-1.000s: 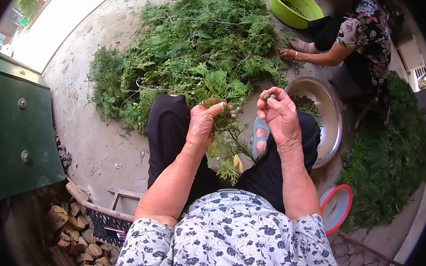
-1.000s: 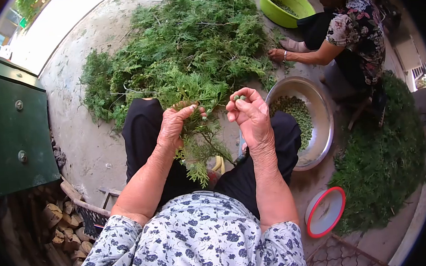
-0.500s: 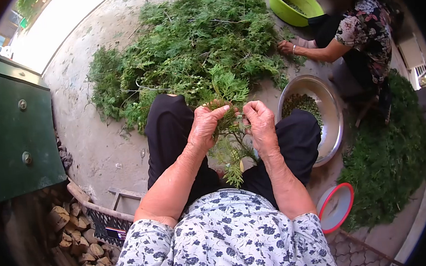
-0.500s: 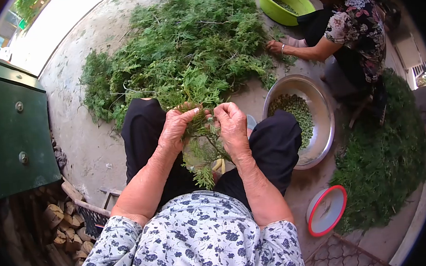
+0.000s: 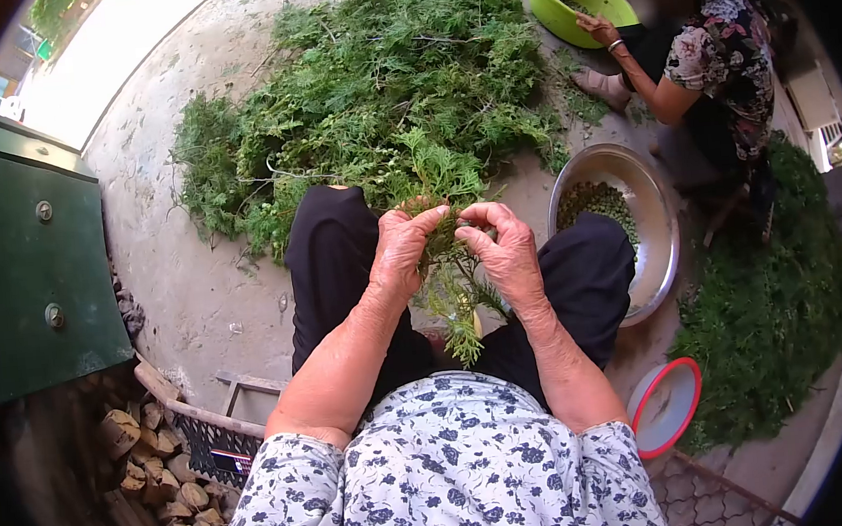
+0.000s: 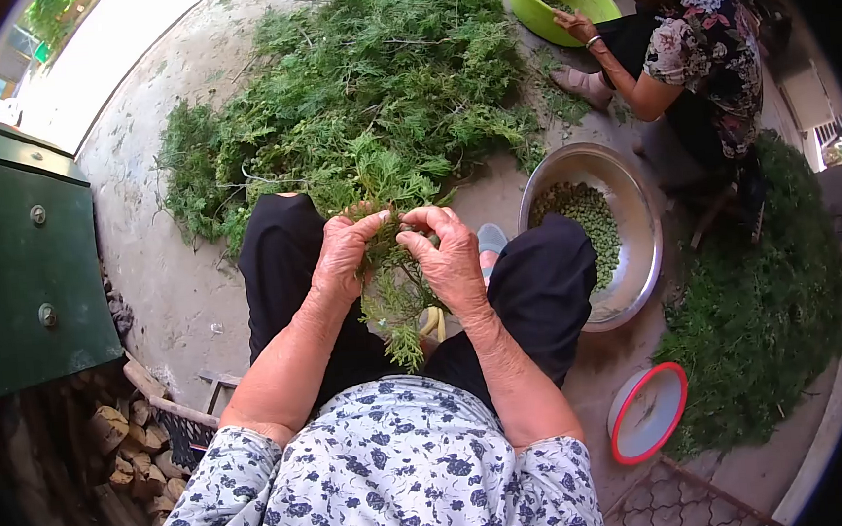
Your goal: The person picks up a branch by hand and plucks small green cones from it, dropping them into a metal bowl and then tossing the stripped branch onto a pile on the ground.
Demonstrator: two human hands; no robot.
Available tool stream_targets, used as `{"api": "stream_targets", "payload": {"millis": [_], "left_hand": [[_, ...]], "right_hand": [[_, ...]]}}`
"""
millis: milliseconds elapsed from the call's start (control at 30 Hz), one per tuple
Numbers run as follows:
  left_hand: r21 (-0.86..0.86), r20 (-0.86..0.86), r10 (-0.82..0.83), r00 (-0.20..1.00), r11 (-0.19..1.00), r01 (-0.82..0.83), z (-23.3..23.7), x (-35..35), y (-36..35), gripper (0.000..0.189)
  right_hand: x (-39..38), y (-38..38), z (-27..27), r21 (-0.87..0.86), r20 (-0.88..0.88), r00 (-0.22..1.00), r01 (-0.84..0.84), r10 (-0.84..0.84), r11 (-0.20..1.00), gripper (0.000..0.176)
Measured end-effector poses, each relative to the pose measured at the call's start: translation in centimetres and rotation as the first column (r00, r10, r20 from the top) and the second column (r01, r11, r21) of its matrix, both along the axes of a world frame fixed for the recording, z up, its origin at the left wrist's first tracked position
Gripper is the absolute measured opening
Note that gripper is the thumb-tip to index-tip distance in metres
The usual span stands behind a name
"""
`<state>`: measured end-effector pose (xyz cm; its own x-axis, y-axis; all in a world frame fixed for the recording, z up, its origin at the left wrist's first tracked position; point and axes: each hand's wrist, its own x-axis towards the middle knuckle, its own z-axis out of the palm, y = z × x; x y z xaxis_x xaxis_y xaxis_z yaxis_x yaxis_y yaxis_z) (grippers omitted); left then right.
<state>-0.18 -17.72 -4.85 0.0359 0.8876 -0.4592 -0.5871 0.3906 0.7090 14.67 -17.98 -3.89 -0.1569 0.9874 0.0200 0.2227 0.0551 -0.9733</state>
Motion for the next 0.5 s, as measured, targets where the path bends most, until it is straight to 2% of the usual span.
{"api": "stream_targets", "payload": {"millis": [33,100,133,167,200,233,300,367,433,500], "left_hand": [[-0.016,-0.002,0.019,1.0,1.0,-0.019,0.2,0.0,0.0,0.005],[-0.003,0.0,-0.013,1.0,1.0,0.013,-0.2,-0.2,0.1,0.007],[0.01,0.0,-0.044,0.999,0.999,0.044,-0.4,-0.2,0.1,0.009],[0.011,0.0,-0.045,0.999,0.999,0.045,-0.3,-0.2,0.1,0.009],[-0.03,0.027,-0.015,1.0,0.999,0.015,0.0,-0.1,0.1,0.01],[-0.071,0.053,0.018,0.998,0.997,-0.014,0.3,-0.1,0.2,0.011],[-0.081,0.068,0.014,0.998,0.997,-0.009,0.9,-0.2,-0.1,0.012],[-0.094,0.084,0.006,0.996,0.996,0.002,1.1,-0.2,-0.2,0.013],[-0.077,0.069,0.002,0.998,0.997,0.003,0.9,-0.3,-0.1,0.013],[-0.076,0.06,-0.001,0.998,0.997,0.005,1.2,-0.5,-0.2,0.014]], "right_hand": [[-0.1,0.0,-0.4,0.285,0.275,0.961,-0.077,-0.004,0.955,0.015],[-0.3,0.0,-0.9,0.283,0.25,0.968,-0.054,-0.019,0.957,0.011],[-0.2,0.1,-0.7,-0.094,-0.112,0.994,-0.01,-0.001,0.996,0.01],[-0.1,0.3,-0.6,-0.447,-0.44,0.89,-0.102,-0.12,0.889,0.009],[0.3,0.5,-0.9,-0.474,-0.633,0.735,-0.119,-0.244,0.872,0.006],[1.3,1.0,-1.1,-0.469,-0.677,0.684,-0.116,-0.272,0.876,0.008],[3.2,1.5,0.7,-0.388,-0.607,0.742,0.034,-0.283,0.921,0.007],[5.6,1.7,2.6,-0.22,-0.528,0.798,0.201,-0.29,0.954,0.008],[8.9,1.7,3.8,-0.076,-0.328,0.858,0.392,-0.394,0.917,0.011],[13.1,1.3,3.5,0.009,-0.195,0.828,0.537,-0.526,0.843,0.014]]}}
